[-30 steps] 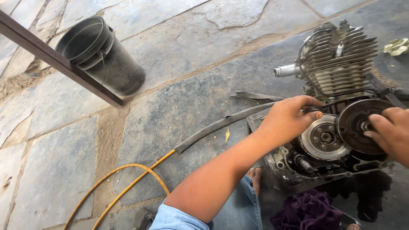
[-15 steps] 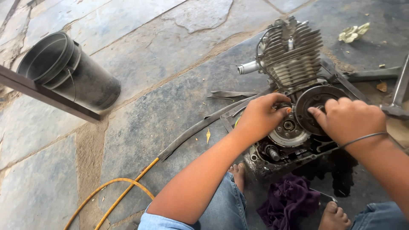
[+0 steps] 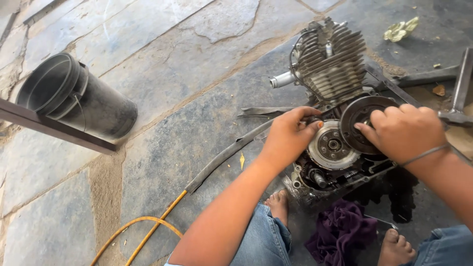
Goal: Assembling and installing internal components into a motorcycle engine casing.
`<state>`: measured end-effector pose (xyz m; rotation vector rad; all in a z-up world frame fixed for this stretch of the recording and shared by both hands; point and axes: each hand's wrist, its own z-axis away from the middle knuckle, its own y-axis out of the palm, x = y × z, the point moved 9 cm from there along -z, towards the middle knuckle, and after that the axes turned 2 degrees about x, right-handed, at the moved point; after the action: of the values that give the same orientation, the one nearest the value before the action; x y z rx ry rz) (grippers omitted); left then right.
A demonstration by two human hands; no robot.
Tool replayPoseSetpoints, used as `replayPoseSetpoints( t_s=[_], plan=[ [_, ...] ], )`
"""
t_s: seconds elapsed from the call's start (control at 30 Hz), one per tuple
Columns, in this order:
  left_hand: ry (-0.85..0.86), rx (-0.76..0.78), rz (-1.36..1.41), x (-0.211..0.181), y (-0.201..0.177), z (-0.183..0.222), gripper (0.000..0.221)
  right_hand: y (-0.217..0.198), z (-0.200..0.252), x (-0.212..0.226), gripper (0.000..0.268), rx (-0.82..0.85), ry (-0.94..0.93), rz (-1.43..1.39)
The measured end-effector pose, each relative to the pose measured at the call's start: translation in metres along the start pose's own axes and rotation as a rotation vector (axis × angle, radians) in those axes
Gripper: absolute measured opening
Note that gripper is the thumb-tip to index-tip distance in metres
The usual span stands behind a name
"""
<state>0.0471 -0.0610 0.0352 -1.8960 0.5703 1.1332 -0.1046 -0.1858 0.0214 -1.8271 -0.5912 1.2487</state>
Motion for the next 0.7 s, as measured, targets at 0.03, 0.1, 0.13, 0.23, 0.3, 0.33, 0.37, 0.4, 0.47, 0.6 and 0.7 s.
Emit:
replayPoseSetpoints(
  t_s=[0.03,0.1,0.13,0.23,0.3,0.33,0.37,0.4,0.47,0.6,0.7],
  plan=[
    [-0.064,0.021,-0.021,0.002,-0.001,0.001,0.03,-0.007,0.0,-0.002,0.033,-0.038,0.004,-0.036],
    [-0.144,0.033,-0.036,0.01,-0.003,0.005,0.03,-0.011,0.002,-0.002,0.032,-0.072,-0.013,-0.074],
    [-0.115,0.026,-0.025,0.01,-0.004,0.005,0.03,-0.018,0.003,0.0,0.032,-0.162,-0.062,-0.153],
    [-0.011,-0.019,-0.011,0.011,-0.006,0.007,0.029,0.012,0.015,0.001,0.031,-0.232,-0.152,-0.243],
    [0.082,-0.055,-0.015,0.001,-0.01,0.004,0.029,0.021,0.014,0.002,0.027,-0.226,-0.179,-0.247],
    [-0.005,-0.026,-0.01,0.004,-0.009,0.004,0.03,0.019,0.009,0.004,0.025,-0.156,-0.157,-0.163],
    [-0.092,0.005,-0.004,0.007,-0.007,0.005,0.03,0.017,0.006,0.005,0.026,-0.087,-0.135,-0.079],
    [-0.089,0.005,-0.005,0.007,-0.005,0.005,0.03,0.01,0.004,0.007,0.026,-0.089,-0.132,-0.077],
    [-0.044,0.005,0.01,0.003,-0.002,0.004,0.03,0.001,0.0,0.007,0.032,-0.034,-0.06,0.047],
    [-0.095,0.038,0.001,0.009,0.0,0.006,0.032,-0.017,0.007,0.0,0.03,-0.114,-0.009,0.024],
    [0.045,-0.035,0.001,0.004,-0.004,0.007,0.03,-0.019,0.013,0.001,0.029,-0.233,-0.036,-0.034]
  ],
)
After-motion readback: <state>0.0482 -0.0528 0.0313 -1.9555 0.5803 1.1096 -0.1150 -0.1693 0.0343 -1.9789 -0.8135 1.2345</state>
